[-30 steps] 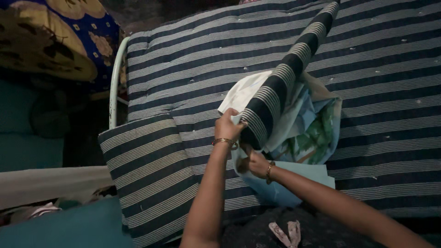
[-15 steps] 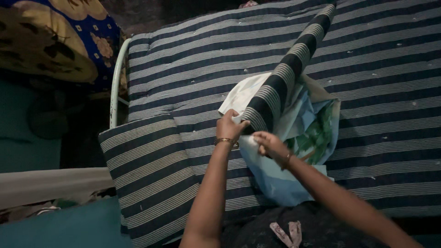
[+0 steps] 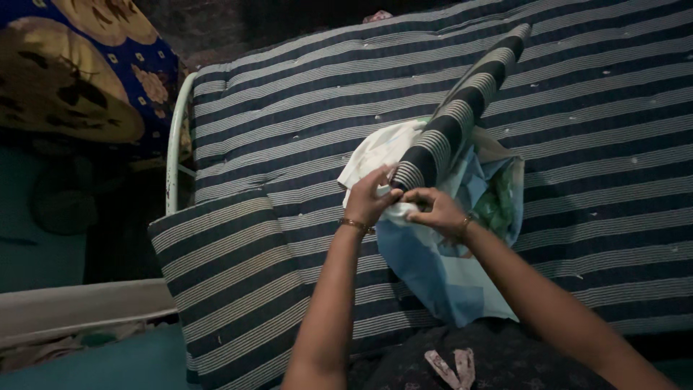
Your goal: The person places a striped pillow on a bed and inserts it into a light blue pillowcase. They adjust the corners and smooth the fabric, then place the finished pillow on the bed.
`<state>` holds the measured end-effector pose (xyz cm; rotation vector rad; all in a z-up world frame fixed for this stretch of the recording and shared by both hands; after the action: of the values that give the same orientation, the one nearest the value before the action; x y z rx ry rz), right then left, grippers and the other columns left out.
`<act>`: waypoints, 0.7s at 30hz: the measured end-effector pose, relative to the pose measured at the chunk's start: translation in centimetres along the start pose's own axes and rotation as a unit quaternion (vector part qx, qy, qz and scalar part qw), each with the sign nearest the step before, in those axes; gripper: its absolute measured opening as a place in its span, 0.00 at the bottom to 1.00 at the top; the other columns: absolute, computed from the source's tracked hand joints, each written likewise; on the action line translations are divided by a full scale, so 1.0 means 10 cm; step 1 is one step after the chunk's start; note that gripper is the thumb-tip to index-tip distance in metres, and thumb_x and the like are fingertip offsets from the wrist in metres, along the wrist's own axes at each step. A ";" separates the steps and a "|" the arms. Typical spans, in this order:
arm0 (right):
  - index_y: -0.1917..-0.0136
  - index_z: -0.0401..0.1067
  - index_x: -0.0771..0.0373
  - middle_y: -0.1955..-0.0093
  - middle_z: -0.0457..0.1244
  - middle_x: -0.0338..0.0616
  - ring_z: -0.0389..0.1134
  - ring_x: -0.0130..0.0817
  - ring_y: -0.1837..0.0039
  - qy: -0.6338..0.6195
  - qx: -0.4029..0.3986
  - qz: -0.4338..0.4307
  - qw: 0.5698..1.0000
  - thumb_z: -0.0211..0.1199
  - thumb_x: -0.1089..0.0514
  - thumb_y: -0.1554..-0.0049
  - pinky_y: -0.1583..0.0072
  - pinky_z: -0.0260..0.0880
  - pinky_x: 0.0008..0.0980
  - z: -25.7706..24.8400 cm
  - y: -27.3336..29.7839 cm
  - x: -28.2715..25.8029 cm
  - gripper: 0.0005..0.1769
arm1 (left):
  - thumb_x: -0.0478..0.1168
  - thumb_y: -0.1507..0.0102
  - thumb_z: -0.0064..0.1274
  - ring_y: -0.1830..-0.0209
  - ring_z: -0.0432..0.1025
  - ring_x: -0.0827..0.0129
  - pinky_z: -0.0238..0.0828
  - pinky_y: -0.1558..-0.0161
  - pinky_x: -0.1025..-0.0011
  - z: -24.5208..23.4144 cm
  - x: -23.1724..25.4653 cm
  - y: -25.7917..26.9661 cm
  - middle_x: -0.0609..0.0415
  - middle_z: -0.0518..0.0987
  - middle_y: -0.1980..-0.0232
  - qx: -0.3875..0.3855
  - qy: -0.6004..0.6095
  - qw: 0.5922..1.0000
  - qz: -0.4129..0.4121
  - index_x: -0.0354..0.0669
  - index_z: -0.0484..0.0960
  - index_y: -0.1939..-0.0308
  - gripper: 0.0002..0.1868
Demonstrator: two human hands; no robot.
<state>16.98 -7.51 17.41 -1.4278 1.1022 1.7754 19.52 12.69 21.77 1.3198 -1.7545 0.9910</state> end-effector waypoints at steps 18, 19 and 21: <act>0.50 0.74 0.70 0.52 0.68 0.43 0.69 0.29 0.49 -0.165 -0.001 0.016 0.986 0.57 0.68 0.45 0.44 0.70 0.30 -0.53 0.07 0.62 0.09 | 0.26 0.45 0.62 0.20 0.57 0.63 0.71 0.45 0.69 0.14 -0.18 -0.08 0.45 0.83 0.44 -0.288 0.275 0.917 0.006 0.34 0.80 0.62 0.10; 0.50 0.73 0.69 0.52 0.67 0.42 0.68 0.28 0.49 -0.186 -0.005 0.010 0.982 0.57 0.68 0.45 0.44 0.70 0.29 -0.54 0.08 0.61 0.09 | 0.26 0.43 0.59 0.20 0.59 0.64 0.71 0.45 0.69 0.14 -0.16 -0.11 0.46 0.83 0.44 -0.275 0.281 0.919 0.020 0.34 0.80 0.62 0.07; 0.50 0.71 0.67 0.53 0.65 0.39 0.67 0.27 0.50 -0.222 -0.009 0.007 0.975 0.59 0.68 0.45 0.44 0.69 0.29 -0.57 0.10 0.56 0.08 | 0.26 0.37 0.53 0.21 0.64 0.66 0.72 0.45 0.70 0.18 -0.05 -0.15 0.49 0.83 0.43 -0.247 0.293 0.922 0.045 0.36 0.79 0.61 0.04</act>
<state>17.48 -13.19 11.77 -0.9616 0.8592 1.9908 20.91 11.01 20.73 0.5472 -1.4610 0.8044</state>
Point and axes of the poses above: each hand's wrist, its own y-axis away from the middle knuckle, its own z-axis out of the palm, x = y × z, the point moved 3 cm from there along -y, towards the middle knuckle
